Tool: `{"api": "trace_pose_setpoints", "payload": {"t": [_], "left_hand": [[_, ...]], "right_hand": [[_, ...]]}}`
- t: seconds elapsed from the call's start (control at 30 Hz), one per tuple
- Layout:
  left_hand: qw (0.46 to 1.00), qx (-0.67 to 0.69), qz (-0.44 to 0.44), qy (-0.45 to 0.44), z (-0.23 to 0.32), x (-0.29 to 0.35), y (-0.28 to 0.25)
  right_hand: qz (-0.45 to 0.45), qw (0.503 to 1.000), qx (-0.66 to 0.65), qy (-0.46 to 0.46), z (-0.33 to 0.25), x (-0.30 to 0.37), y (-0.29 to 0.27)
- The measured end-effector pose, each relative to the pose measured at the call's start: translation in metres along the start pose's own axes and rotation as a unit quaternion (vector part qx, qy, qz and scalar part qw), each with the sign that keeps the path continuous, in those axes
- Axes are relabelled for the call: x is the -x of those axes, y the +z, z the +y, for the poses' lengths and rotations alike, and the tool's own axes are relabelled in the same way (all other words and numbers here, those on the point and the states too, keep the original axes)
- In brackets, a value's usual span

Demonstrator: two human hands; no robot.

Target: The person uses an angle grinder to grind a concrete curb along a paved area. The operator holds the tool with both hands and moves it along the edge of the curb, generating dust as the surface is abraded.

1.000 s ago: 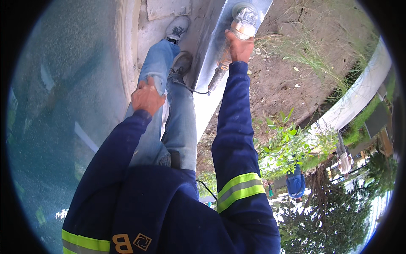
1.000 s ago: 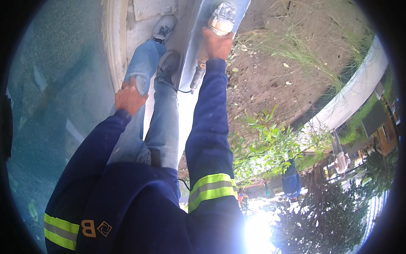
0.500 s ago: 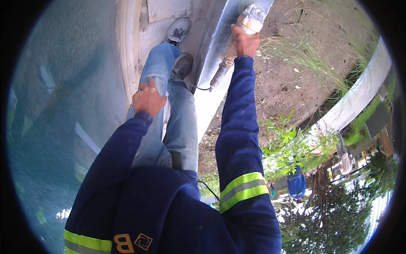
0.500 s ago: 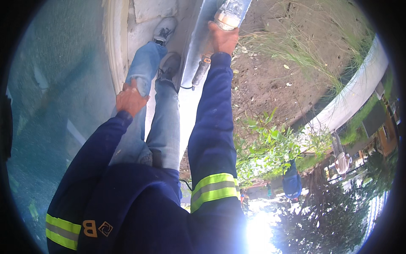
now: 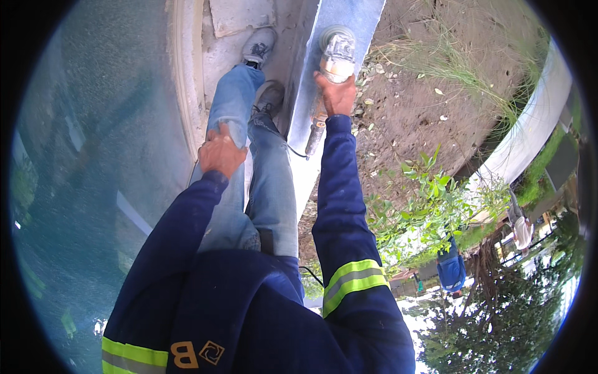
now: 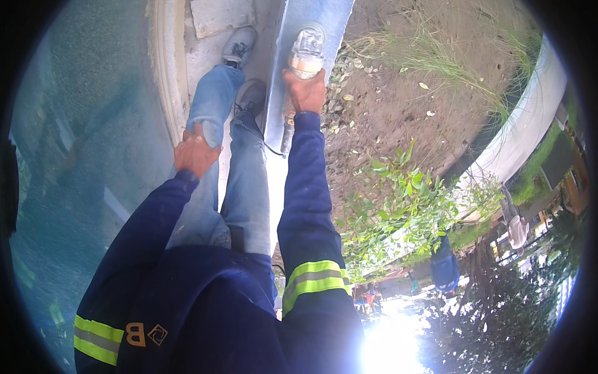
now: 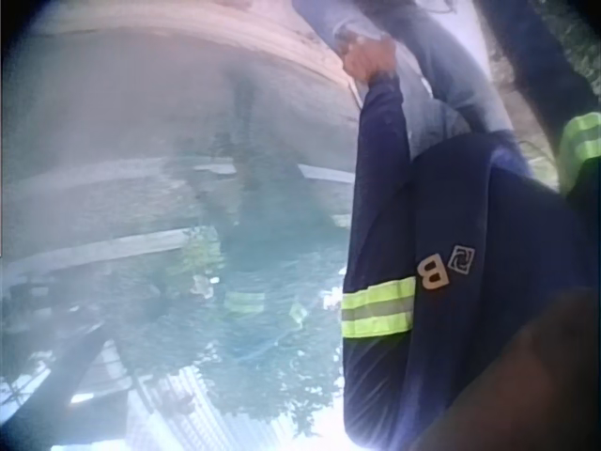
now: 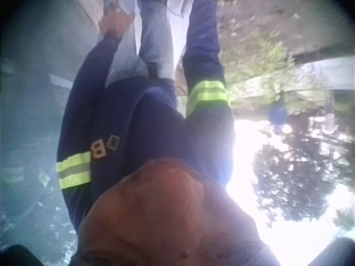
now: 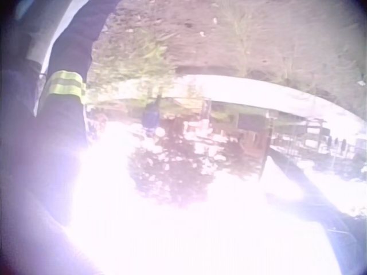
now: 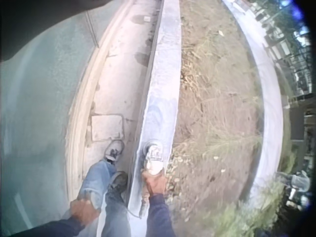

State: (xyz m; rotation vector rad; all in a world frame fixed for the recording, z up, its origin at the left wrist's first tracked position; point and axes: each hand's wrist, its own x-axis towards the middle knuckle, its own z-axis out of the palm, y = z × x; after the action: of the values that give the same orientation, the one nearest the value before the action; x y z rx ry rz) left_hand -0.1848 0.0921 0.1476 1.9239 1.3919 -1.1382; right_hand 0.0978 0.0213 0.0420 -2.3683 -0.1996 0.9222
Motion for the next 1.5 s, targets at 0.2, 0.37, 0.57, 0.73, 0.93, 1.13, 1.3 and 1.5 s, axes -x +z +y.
{"api": "trace_pose_setpoints", "payload": {"t": [0.2,0.37,0.57,0.73,0.93,1.13,1.3,1.5], "left_hand": [[0.999,-0.034,-0.009,-0.014,-0.009,0.024,0.029],[1.0,-0.024,0.003,-0.007,-0.021,0.031,0.036],[1.0,-0.015,-0.006,-0.02,-0.025,0.03,0.037],[0.999,-0.026,0.005,-0.027,-0.027,0.028,0.041],[1.0,0.002,-0.008,-0.021,-0.032,0.028,0.042],[0.999,0.0,-0.013,-0.036,-0.032,0.028,0.044],[1.0,0.001,-0.006,-0.028,-0.035,0.029,0.051],[1.0,-0.006,0.006,-0.015,-0.035,0.029,0.051]], "right_hand": [[0.011,1.0,0.028,-0.007,-0.006,-0.006,0.006],[0.027,0.998,-0.063,-0.005,0.011,-0.009,-0.009],[-0.009,1.0,-0.018,0.002,0.036,0.033,0.001],[-0.011,1.0,0.018,-0.004,0.023,0.03,0.009],[0.036,0.999,-0.026,-0.013,0.029,0.001,-0.002],[-0.003,0.998,-0.05,-0.024,0.05,0.034,0.001],[-0.001,1.0,0.022,-0.012,0.039,0.031,0.008],[0.035,0.998,-0.05,-0.01,0.034,0.01,-0.004]]}}
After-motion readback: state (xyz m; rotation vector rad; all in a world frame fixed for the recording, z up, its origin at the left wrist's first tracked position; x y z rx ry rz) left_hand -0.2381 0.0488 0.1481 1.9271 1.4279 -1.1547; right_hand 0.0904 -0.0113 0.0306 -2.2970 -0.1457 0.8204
